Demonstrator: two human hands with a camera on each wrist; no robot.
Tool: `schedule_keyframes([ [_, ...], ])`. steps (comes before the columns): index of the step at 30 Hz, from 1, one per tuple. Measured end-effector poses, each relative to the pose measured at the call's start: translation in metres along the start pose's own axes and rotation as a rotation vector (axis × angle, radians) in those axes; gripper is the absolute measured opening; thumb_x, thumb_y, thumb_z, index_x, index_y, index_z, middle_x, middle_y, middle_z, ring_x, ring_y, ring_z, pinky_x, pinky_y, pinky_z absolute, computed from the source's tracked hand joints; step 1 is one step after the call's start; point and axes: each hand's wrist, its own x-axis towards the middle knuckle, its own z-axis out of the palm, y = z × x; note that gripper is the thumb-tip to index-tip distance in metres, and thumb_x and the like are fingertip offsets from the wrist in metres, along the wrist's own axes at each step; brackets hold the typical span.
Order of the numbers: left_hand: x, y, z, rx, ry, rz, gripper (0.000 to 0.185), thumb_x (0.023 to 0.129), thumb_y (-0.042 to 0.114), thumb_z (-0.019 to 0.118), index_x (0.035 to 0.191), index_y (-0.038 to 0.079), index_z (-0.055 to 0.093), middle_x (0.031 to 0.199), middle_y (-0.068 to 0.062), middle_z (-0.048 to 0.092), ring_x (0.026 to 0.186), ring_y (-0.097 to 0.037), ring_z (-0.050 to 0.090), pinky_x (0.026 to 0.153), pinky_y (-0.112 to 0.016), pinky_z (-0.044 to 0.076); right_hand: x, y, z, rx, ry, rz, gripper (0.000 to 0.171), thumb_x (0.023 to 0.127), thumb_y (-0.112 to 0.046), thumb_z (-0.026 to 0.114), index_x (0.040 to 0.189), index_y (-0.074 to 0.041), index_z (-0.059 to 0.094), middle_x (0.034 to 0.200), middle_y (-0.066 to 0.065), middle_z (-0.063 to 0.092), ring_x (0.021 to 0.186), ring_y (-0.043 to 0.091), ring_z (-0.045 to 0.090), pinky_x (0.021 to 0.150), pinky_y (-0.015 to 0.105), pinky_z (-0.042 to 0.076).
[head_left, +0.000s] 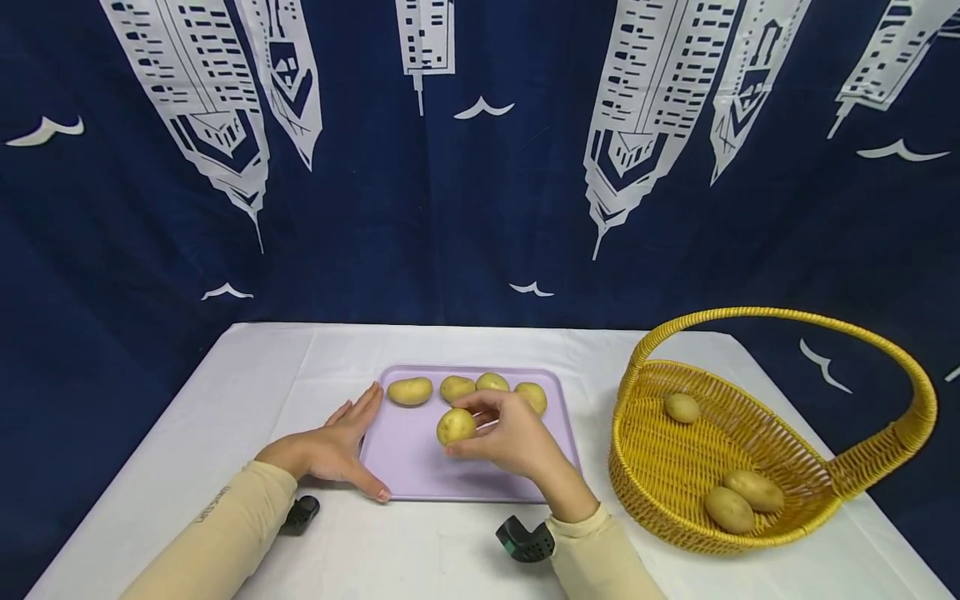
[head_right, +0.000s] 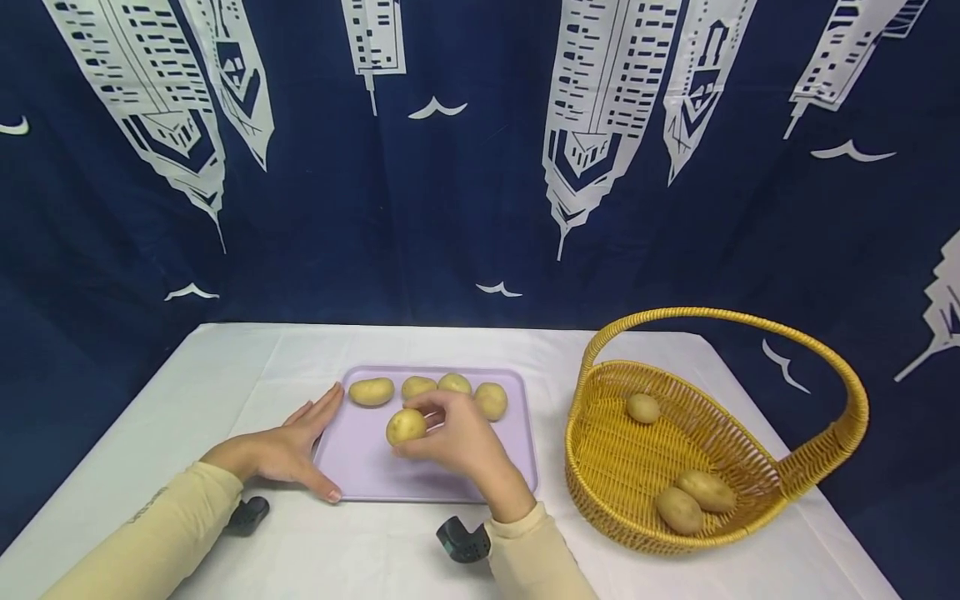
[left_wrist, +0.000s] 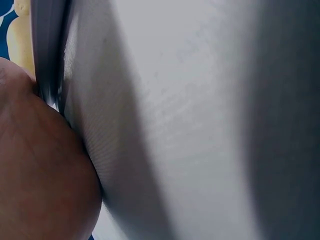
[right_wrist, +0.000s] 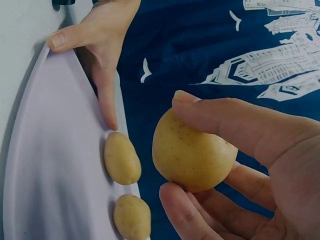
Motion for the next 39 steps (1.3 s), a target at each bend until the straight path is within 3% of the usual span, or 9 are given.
schedule_keyframes([
  [9,0.001,0.0,0.001,0.009,-0.003,-0.009,0.152,0.045,0.068,0.082,0.152,0.006,-0.006,0.16,-0.009,-0.014,0.148,-0.035,-0.007,0.119,-0.055,-0.001,0.01,0.002,0.011,-0.001,-0.002,0.012,0.051,0.06,-0.019,0.089,0.108,-0.012,0.07,0.101,0.001,0.069,0.085,0.015,0.065,0.069,0.022,0.056],
  [24,0.001,-0.002,0.0,0.027,0.0,0.007,0.151,0.046,0.07,0.081,0.152,0.006,-0.006,0.16,-0.008,-0.014,0.147,-0.036,-0.007,0.119,-0.055,0.0,0.027,0.009,0.037,-0.001,-0.019,0.03,0.051,0.062,-0.02,0.088,0.108,-0.01,0.07,0.104,0.004,0.07,0.086,0.016,0.067,0.07,0.022,0.055],
  [31,0.001,-0.002,0.0,0.02,-0.01,-0.015,0.151,0.046,0.07,0.081,0.152,0.008,-0.007,0.16,-0.006,-0.015,0.147,-0.036,-0.008,0.119,-0.056,0.0,0.031,0.009,0.045,-0.026,-0.014,0.067,0.049,0.061,-0.023,0.088,0.106,-0.014,0.071,0.099,-0.002,0.069,0.085,0.013,0.063,0.071,0.024,0.054],
  [39,0.0,-0.001,-0.001,0.019,-0.014,-0.019,0.151,0.046,0.07,0.081,0.152,0.009,-0.008,0.16,-0.006,-0.016,0.146,-0.04,-0.008,0.118,-0.058,0.001,0.034,0.013,0.053,-0.044,-0.008,0.077,0.046,0.062,-0.02,0.087,0.104,-0.01,0.07,0.093,0.002,0.069,0.082,0.013,0.062,0.071,0.024,0.053],
])
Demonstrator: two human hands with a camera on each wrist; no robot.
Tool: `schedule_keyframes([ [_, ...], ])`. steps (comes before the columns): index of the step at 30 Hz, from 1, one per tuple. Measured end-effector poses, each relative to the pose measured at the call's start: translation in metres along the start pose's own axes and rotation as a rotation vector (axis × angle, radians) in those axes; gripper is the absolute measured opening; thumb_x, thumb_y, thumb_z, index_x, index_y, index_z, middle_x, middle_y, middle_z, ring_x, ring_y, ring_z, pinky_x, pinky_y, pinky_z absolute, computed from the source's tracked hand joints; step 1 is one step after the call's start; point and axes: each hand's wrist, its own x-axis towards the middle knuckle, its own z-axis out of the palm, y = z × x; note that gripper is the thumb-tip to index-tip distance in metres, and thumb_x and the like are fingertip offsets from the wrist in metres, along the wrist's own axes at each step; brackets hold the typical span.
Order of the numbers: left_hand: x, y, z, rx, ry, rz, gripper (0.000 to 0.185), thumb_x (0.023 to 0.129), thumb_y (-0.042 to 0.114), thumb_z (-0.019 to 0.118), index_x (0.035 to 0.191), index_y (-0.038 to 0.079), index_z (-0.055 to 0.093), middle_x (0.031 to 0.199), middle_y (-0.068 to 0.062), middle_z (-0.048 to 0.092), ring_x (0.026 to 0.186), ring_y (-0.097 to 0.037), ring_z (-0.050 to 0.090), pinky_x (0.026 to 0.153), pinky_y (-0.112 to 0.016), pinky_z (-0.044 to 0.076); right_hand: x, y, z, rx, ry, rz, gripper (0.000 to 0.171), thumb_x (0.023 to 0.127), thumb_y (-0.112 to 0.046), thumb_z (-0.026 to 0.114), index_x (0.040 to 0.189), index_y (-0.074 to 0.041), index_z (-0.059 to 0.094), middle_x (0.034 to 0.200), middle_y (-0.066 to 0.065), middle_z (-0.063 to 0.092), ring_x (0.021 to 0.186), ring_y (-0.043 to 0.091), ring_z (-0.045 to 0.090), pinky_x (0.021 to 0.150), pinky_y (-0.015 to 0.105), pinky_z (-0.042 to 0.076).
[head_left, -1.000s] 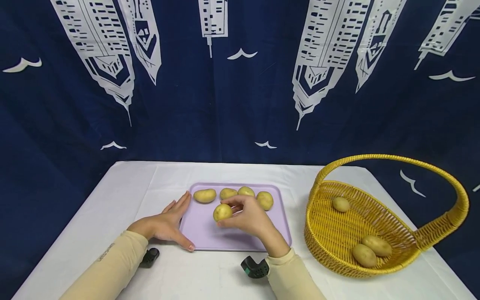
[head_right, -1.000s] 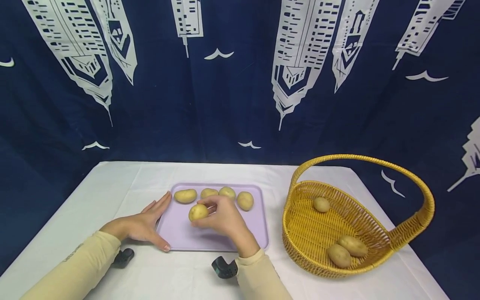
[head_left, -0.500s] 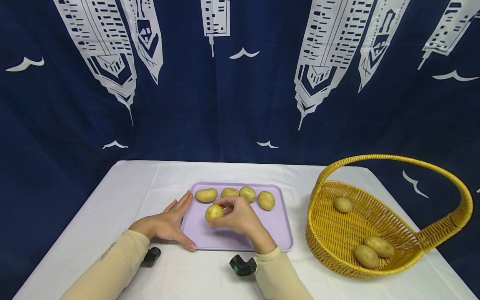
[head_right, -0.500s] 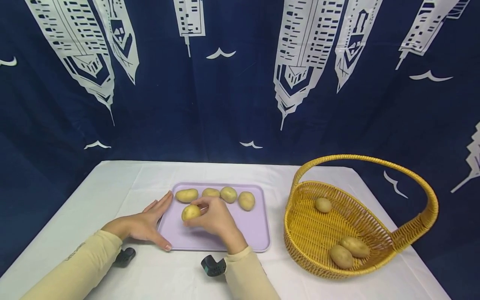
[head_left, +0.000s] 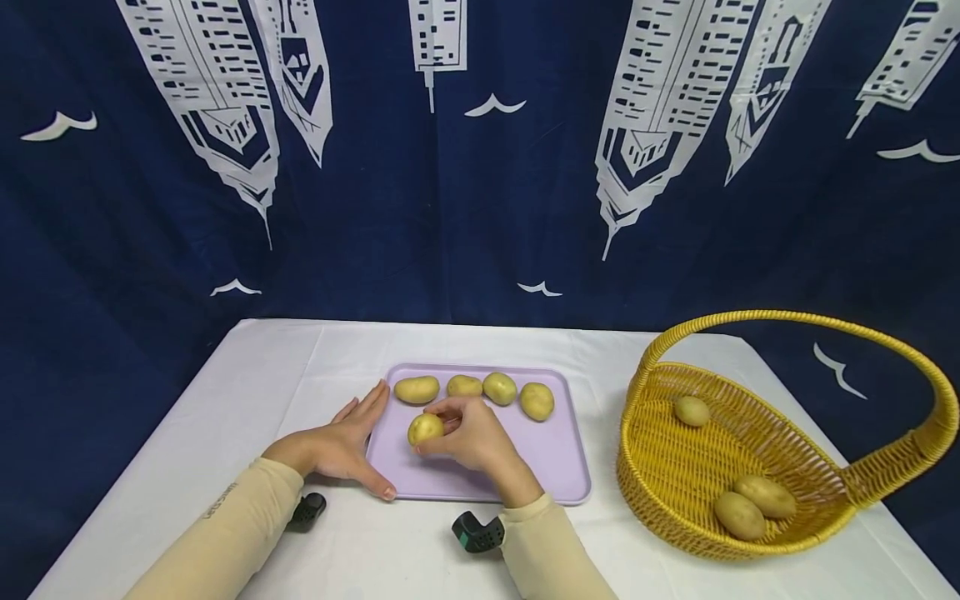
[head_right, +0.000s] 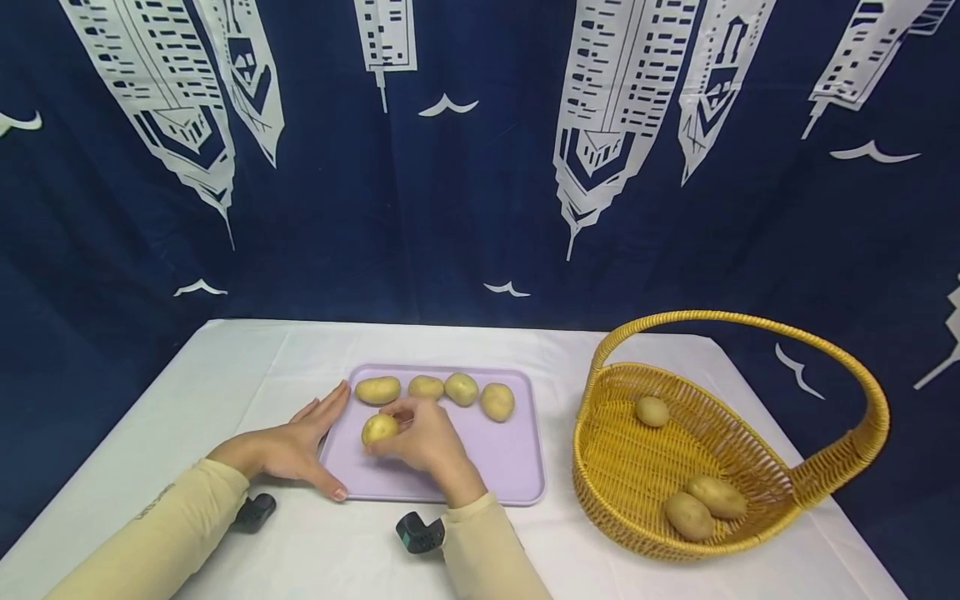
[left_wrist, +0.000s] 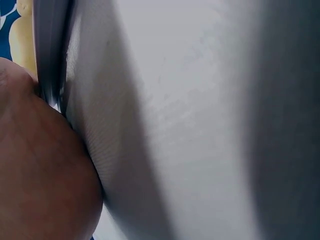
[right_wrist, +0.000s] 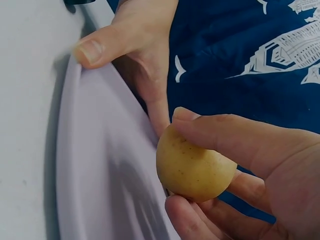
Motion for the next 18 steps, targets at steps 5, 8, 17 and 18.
schedule_keyframes([
  [5,0.0002,0.0006,0.0004,-0.013,-0.001,-0.003,0.151,0.046,0.068,0.082,0.152,0.009,-0.008,0.16,-0.006,-0.016,0.145,-0.042,-0.008,0.117,-0.06,0.002,0.0014,0.0042,0.0038,-0.018,0.005,0.003,0.047,0.063,-0.02,0.087,0.105,-0.01,0.07,0.094,0.001,0.069,0.083,0.012,0.061,0.073,0.025,0.053],
  [8,0.0001,0.0011,0.0002,-0.016,-0.001,0.002,0.151,0.046,0.068,0.082,0.152,0.008,-0.008,0.16,-0.006,-0.016,0.146,-0.041,-0.009,0.118,-0.059,0.001,0.0027,0.0051,0.0055,-0.025,0.005,0.006,0.047,0.063,-0.021,0.087,0.106,-0.011,0.07,0.094,0.001,0.069,0.082,0.011,0.061,0.073,0.026,0.053],
  [17,0.0007,0.0016,-0.0003,-0.012,0.0,0.003,0.151,0.046,0.068,0.082,0.152,0.008,-0.007,0.16,-0.007,-0.015,0.146,-0.04,-0.008,0.118,-0.059,0.001,0.0059,0.0076,0.01,-0.044,0.016,0.003,0.047,0.063,-0.026,0.088,0.104,-0.011,0.071,0.094,0.0,0.07,0.084,0.011,0.062,0.074,0.027,0.053],
  [18,0.0007,0.0016,-0.0002,-0.013,-0.001,0.002,0.151,0.046,0.068,0.082,0.152,0.008,-0.008,0.16,-0.007,-0.015,0.146,-0.041,-0.009,0.118,-0.059,0.001,0.0063,0.0081,0.0106,-0.045,0.017,0.002,0.047,0.063,-0.026,0.088,0.104,-0.011,0.071,0.094,0.0,0.07,0.084,0.012,0.062,0.074,0.027,0.053],
])
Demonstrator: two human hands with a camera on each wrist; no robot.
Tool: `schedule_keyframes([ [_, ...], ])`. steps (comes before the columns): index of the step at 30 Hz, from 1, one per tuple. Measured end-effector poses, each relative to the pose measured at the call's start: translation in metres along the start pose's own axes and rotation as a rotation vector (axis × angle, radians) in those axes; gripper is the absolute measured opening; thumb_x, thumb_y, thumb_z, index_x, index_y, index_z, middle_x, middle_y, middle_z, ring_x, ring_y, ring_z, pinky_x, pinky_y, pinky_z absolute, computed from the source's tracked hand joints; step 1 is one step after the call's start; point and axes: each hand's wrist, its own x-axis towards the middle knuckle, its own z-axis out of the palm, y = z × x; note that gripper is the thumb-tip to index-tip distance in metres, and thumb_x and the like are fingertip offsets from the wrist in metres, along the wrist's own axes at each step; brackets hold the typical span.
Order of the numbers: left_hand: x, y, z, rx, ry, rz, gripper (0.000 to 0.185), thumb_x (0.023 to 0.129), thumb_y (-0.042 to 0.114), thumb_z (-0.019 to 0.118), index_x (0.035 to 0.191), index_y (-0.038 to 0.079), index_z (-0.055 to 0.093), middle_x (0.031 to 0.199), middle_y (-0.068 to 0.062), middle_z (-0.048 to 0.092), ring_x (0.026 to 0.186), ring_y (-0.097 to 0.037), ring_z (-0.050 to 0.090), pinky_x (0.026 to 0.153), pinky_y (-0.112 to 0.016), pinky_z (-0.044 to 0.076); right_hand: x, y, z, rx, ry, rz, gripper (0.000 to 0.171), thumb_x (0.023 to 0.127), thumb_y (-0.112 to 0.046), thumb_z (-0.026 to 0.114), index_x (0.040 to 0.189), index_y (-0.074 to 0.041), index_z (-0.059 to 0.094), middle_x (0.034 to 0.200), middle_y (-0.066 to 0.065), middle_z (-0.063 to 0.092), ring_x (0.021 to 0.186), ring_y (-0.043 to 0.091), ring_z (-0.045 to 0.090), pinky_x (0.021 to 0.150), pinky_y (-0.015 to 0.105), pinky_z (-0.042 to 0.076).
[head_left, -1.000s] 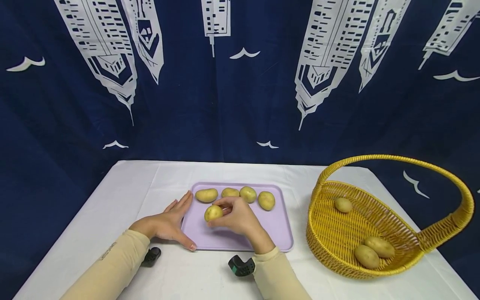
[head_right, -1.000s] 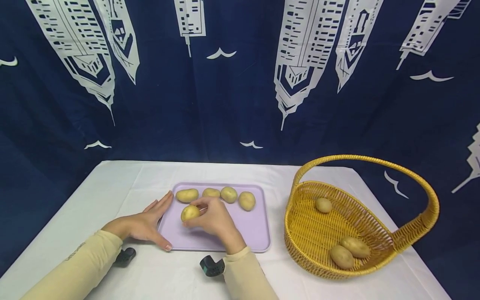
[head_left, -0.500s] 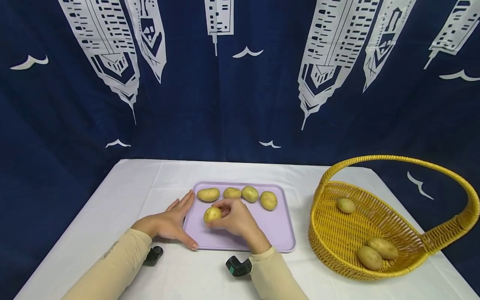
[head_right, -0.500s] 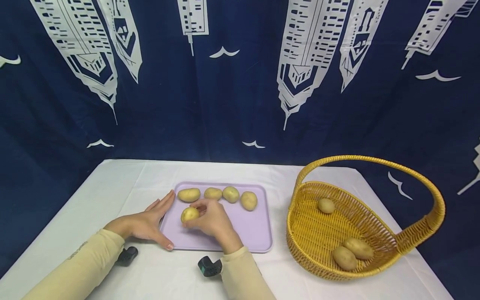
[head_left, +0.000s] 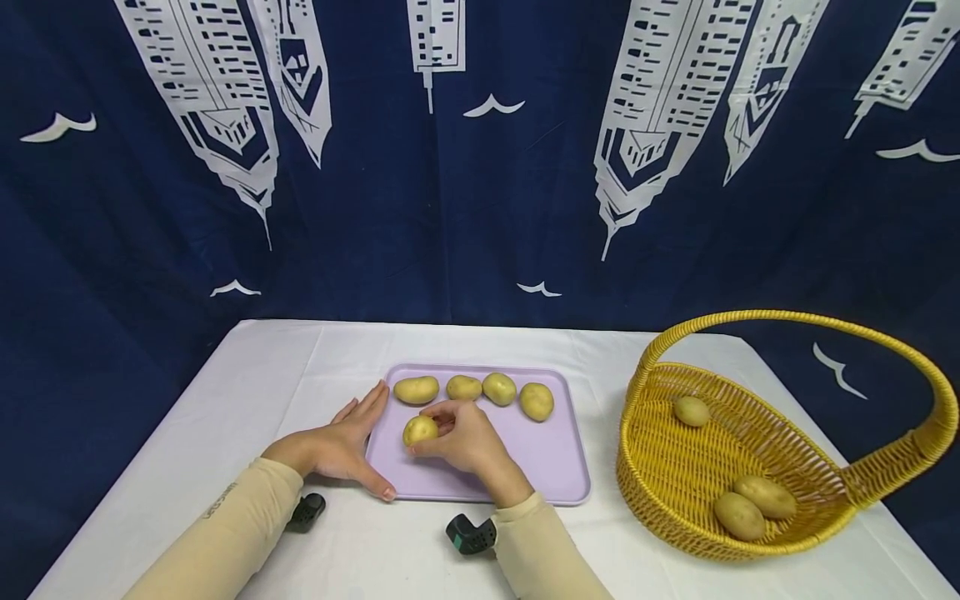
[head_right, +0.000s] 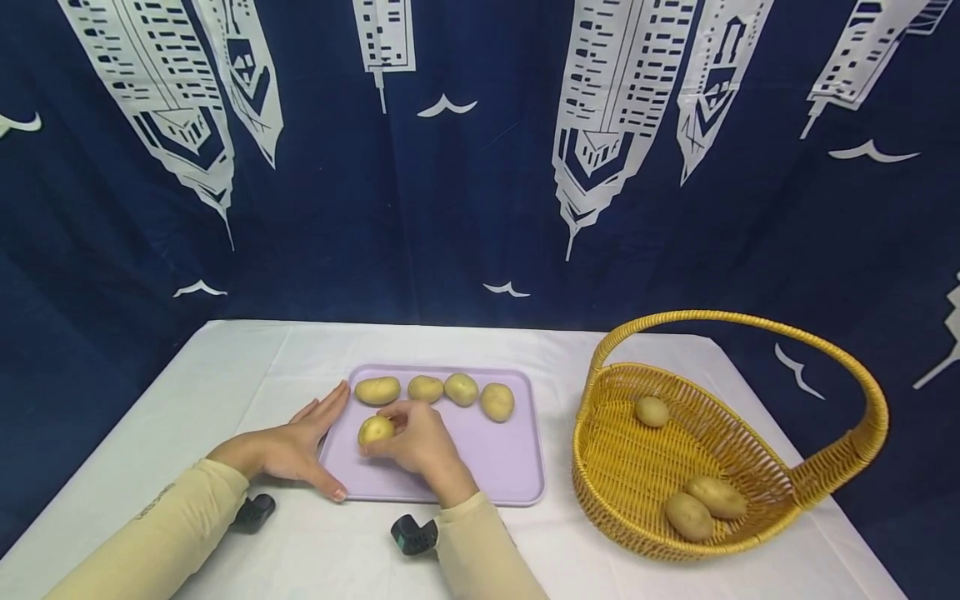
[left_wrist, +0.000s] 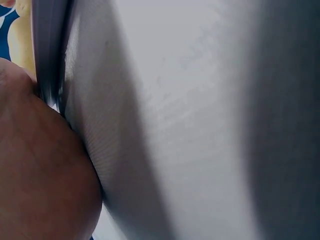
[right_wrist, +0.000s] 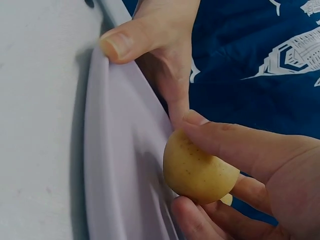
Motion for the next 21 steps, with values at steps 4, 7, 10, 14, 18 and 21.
schedule_keyframes([
  [4,0.0,-0.001,0.001,0.001,-0.002,-0.002,0.151,0.046,0.068,0.082,0.152,0.008,-0.008,0.16,-0.006,-0.016,0.146,-0.041,-0.009,0.118,-0.059,0.001,0.001,0.001,0.003,-0.004,0.003,0.003,0.046,0.063,-0.026,0.088,0.103,-0.01,0.071,0.093,0.0,0.07,0.082,0.011,0.062,0.073,0.026,0.053],
  [7,0.001,-0.001,0.001,0.008,0.001,0.003,0.151,0.046,0.069,0.081,0.152,0.008,-0.007,0.16,-0.006,-0.016,0.146,-0.04,-0.008,0.118,-0.058,0.001,0.001,0.002,0.005,-0.006,0.002,0.0,0.046,0.063,-0.025,0.087,0.103,-0.009,0.071,0.092,0.0,0.07,0.082,0.011,0.063,0.072,0.026,0.053],
  [10,0.001,-0.002,0.001,0.014,0.006,0.01,0.151,0.046,0.069,0.081,0.152,0.007,-0.007,0.16,-0.007,-0.015,0.146,-0.04,-0.007,0.119,-0.057,0.001,0.001,0.002,0.007,-0.01,0.003,-0.003,0.046,0.064,-0.026,0.087,0.104,-0.009,0.07,0.092,0.0,0.07,0.081,0.01,0.063,0.071,0.025,0.053],
  [14,0.001,-0.002,0.001,0.015,0.008,0.016,0.151,0.046,0.068,0.081,0.152,0.006,-0.006,0.16,-0.008,-0.014,0.146,-0.039,-0.006,0.119,-0.056,0.001,0.001,0.002,0.009,0.001,0.009,-0.004,0.046,0.065,-0.025,0.087,0.104,-0.009,0.07,0.091,0.001,0.07,0.08,0.01,0.062,0.071,0.025,0.053],
  [18,0.0,-0.002,0.001,0.01,0.004,0.012,0.15,0.047,0.068,0.082,0.152,0.006,-0.006,0.16,-0.007,-0.015,0.146,-0.039,-0.007,0.119,-0.057,0.0,0.001,0.003,0.011,0.015,0.009,0.0,0.046,0.066,-0.025,0.086,0.105,-0.007,0.07,0.092,0.002,0.071,0.08,0.01,0.063,0.07,0.024,0.053],
  [21,0.0,-0.002,0.001,0.005,0.0,0.001,0.15,0.046,0.068,0.082,0.152,0.007,-0.007,0.16,-0.006,-0.016,0.146,-0.04,-0.008,0.118,-0.058,0.0,0.001,0.002,0.012,0.018,0.009,0.001,0.047,0.066,-0.025,0.086,0.106,-0.007,0.069,0.092,0.002,0.071,0.08,0.01,0.063,0.07,0.024,0.053],
])
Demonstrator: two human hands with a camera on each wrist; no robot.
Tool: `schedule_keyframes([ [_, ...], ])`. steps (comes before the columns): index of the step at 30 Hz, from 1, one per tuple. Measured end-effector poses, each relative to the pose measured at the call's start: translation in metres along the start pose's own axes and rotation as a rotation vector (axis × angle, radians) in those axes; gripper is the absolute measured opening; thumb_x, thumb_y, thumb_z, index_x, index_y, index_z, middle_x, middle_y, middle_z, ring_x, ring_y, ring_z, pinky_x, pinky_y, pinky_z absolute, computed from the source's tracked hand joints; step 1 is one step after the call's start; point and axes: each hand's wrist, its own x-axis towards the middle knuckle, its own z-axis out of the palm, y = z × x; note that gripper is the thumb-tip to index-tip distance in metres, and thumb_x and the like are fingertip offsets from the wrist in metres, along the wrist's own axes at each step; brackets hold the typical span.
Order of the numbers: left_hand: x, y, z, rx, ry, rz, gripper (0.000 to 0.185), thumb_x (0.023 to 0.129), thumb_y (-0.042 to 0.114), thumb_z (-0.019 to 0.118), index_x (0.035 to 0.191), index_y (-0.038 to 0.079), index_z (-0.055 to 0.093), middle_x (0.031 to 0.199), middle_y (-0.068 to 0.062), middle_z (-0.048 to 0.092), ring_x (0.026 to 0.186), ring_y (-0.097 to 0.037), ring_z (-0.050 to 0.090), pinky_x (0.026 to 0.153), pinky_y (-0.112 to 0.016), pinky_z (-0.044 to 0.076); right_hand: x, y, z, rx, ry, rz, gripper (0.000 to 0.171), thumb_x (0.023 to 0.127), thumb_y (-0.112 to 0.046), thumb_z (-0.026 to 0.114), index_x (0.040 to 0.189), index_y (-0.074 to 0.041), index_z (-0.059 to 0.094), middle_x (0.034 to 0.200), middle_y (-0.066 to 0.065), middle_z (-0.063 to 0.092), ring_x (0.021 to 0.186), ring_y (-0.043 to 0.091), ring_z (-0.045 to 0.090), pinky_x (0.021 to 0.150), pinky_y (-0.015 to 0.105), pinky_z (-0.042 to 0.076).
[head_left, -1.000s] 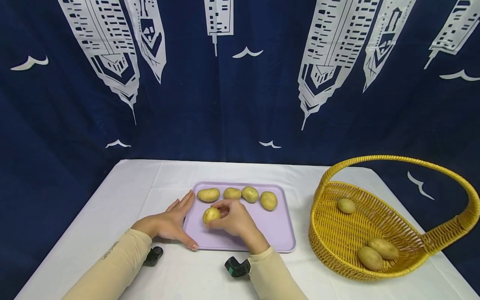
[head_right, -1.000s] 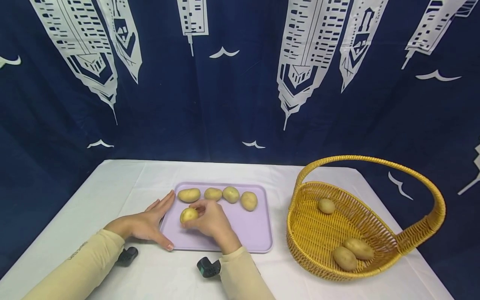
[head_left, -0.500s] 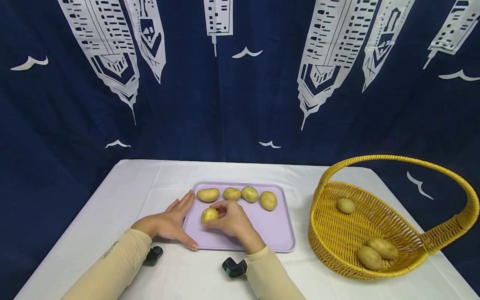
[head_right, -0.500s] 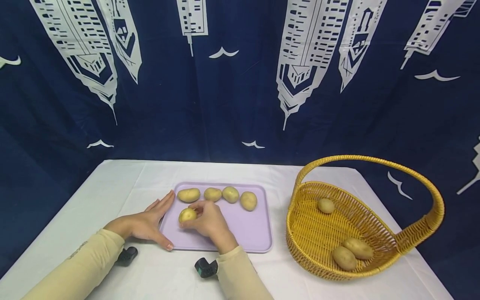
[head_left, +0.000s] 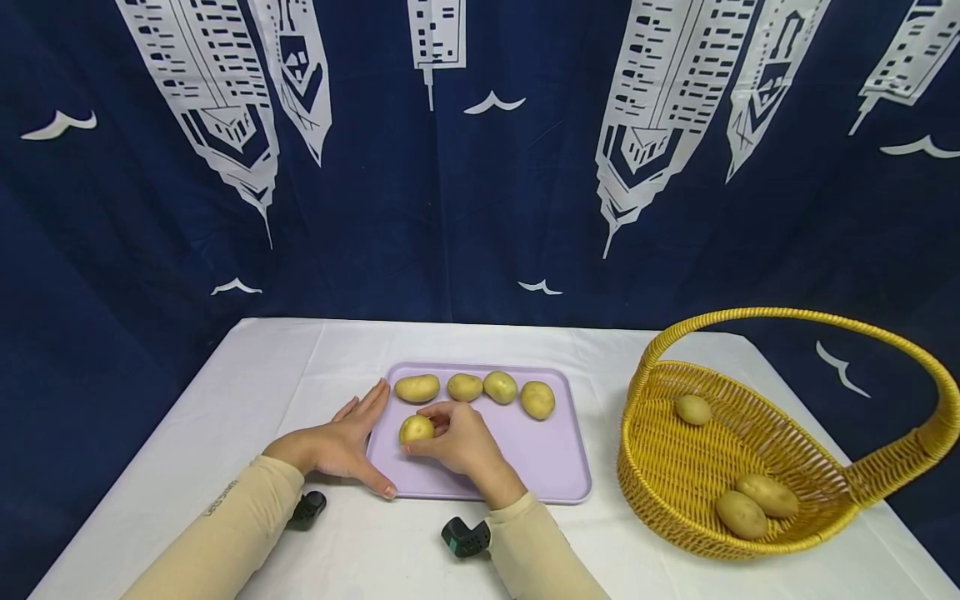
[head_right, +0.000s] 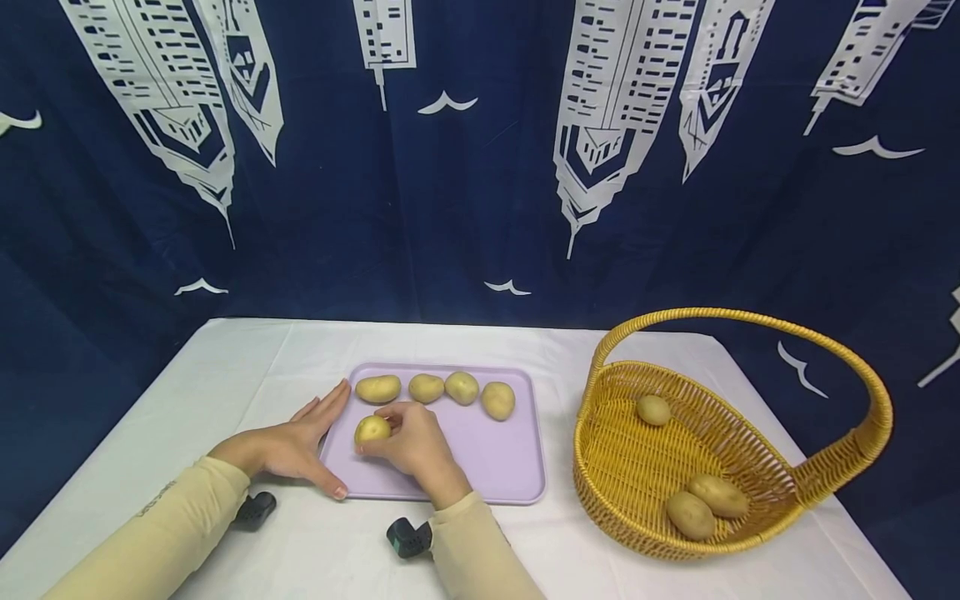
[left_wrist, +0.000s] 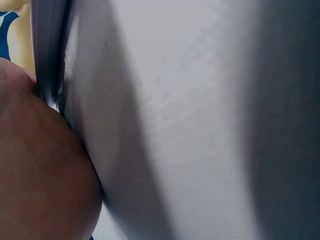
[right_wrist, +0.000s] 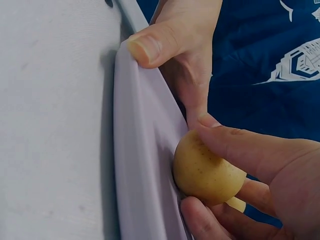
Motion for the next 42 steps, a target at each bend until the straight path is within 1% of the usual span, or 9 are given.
schedule_keyframes([
  [8,0.0003,0.0016,-0.0015,0.009,0.002,0.008,0.15,0.047,0.068,0.082,0.152,0.006,-0.006,0.16,-0.007,-0.015,0.146,-0.041,-0.006,0.119,-0.056,0.001,-0.0006,0.0,0.0007,-0.002,0.0,0.012,0.046,0.067,-0.028,0.085,0.106,-0.009,0.07,0.091,0.0,0.071,0.08,0.008,0.063,0.07,0.022,0.052],
  [14,-0.001,0.0021,-0.0019,0.008,0.004,0.01,0.15,0.047,0.068,0.082,0.152,0.005,-0.006,0.16,-0.008,-0.014,0.146,-0.04,-0.005,0.119,-0.056,0.001,-0.0018,-0.0008,0.0012,-0.001,-0.005,0.013,0.046,0.068,-0.028,0.085,0.107,-0.009,0.07,0.091,0.001,0.071,0.08,0.008,0.063,0.07,0.023,0.052],
  [20,-0.0023,0.0021,-0.001,0.0,0.003,0.007,0.15,0.046,0.067,0.082,0.152,0.006,-0.006,0.16,-0.009,-0.013,0.146,-0.04,-0.005,0.119,-0.056,0.001,-0.0031,-0.0004,0.0027,-0.031,0.001,0.013,0.048,0.068,-0.032,0.084,0.109,-0.01,0.069,0.089,-0.001,0.07,0.077,0.006,0.06,0.068,0.021,0.05],
  [30,-0.0029,0.0035,-0.0009,0.002,0.007,0.006,0.151,0.046,0.068,0.082,0.152,0.006,-0.005,0.161,-0.008,-0.012,0.146,-0.04,-0.005,0.119,-0.056,0.002,-0.003,0.0008,0.0038,-0.046,0.015,-0.006,0.047,0.069,-0.031,0.084,0.108,-0.009,0.07,0.083,-0.002,0.068,0.073,0.005,0.056,0.063,0.02,0.047],
  [36,-0.0019,0.0034,-0.0007,-0.002,0.003,0.009,0.15,0.047,0.068,0.082,0.152,0.006,-0.006,0.16,-0.008,-0.014,0.146,-0.04,-0.006,0.119,-0.056,0.001,-0.0034,0.0017,0.0027,-0.047,0.014,-0.019,0.046,0.07,-0.032,0.083,0.108,-0.009,0.07,0.083,-0.002,0.068,0.072,0.004,0.056,0.062,0.018,0.047],
  [42,-0.001,0.0028,-0.0017,0.001,0.01,0.019,0.15,0.046,0.067,0.082,0.152,0.005,-0.005,0.16,-0.009,-0.013,0.146,-0.04,-0.005,0.119,-0.056,0.002,-0.0015,0.0019,0.0023,-0.05,0.007,-0.028,0.047,0.072,-0.031,0.081,0.111,-0.009,0.069,0.085,-0.001,0.069,0.072,0.004,0.057,0.063,0.018,0.048],
])
